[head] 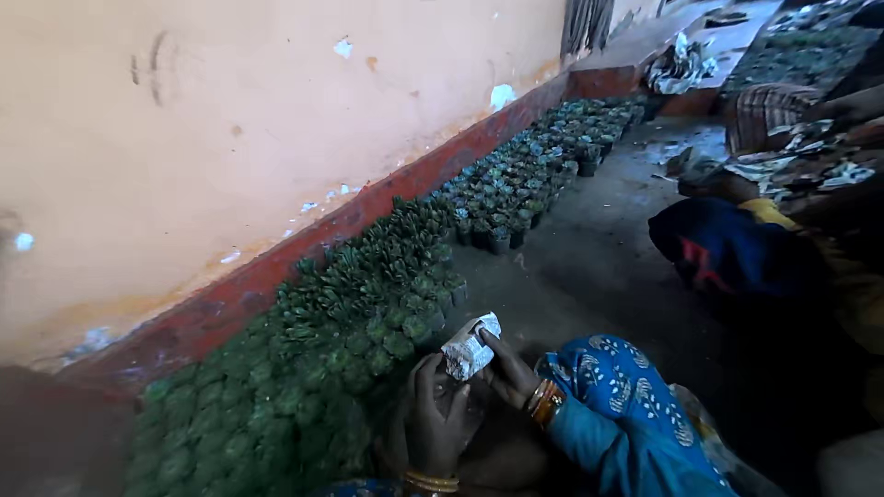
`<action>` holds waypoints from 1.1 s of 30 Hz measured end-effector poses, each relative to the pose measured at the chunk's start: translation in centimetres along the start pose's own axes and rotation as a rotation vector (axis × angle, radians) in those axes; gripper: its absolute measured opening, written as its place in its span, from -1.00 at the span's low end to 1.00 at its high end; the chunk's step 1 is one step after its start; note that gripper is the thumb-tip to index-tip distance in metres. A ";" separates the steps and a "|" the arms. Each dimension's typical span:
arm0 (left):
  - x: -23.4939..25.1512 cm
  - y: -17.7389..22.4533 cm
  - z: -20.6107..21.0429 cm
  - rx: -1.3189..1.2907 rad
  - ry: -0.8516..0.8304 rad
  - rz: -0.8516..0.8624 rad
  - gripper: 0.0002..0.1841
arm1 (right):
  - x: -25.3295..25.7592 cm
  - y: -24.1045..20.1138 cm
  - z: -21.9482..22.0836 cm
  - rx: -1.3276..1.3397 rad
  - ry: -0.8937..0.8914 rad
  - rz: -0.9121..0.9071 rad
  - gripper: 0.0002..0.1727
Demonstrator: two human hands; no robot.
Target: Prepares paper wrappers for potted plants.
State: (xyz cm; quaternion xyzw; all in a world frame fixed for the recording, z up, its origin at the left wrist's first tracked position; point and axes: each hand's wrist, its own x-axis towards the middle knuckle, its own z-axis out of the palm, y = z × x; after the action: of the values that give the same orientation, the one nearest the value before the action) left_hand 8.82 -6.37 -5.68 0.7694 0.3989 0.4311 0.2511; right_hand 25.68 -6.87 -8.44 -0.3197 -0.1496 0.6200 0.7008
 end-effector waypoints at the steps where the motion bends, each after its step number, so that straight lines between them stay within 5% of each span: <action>1: 0.1 -0.3 0.0 0.046 0.029 0.072 -0.48 | 0.0 -0.1 0.0 -0.002 0.031 0.006 -0.59; 10: 0.2 -0.8 -0.4 0.374 0.021 0.180 -0.82 | -0.6 1.0 1.0 -0.180 0.208 0.098 -0.29; 16: 0.6 0.0 -1.7 0.065 -0.215 -0.359 -0.68 | -0.2 0.9 0.8 -0.055 0.245 0.057 -0.35; 19: 0.0 -0.6 -0.9 0.063 -0.204 -0.192 -0.58 | -0.2 0.9 0.7 -0.060 0.216 0.080 -0.39; 24: 0.0 -1.3 -0.4 0.201 -0.087 0.102 -0.73 | -0.2 1.1 0.3 -0.099 0.137 0.172 -0.50; 33: 0.4 -1.3 -1.3 -0.002 -0.146 0.070 -0.79 | -0.5 0.2 1.0 -0.244 0.166 0.156 -0.46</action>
State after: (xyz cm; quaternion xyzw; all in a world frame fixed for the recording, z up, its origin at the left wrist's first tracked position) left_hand 7.30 -5.26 -5.82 0.8118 0.3521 0.3830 0.2653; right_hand 24.81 -7.04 -7.76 -0.4632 -0.1400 0.6212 0.6164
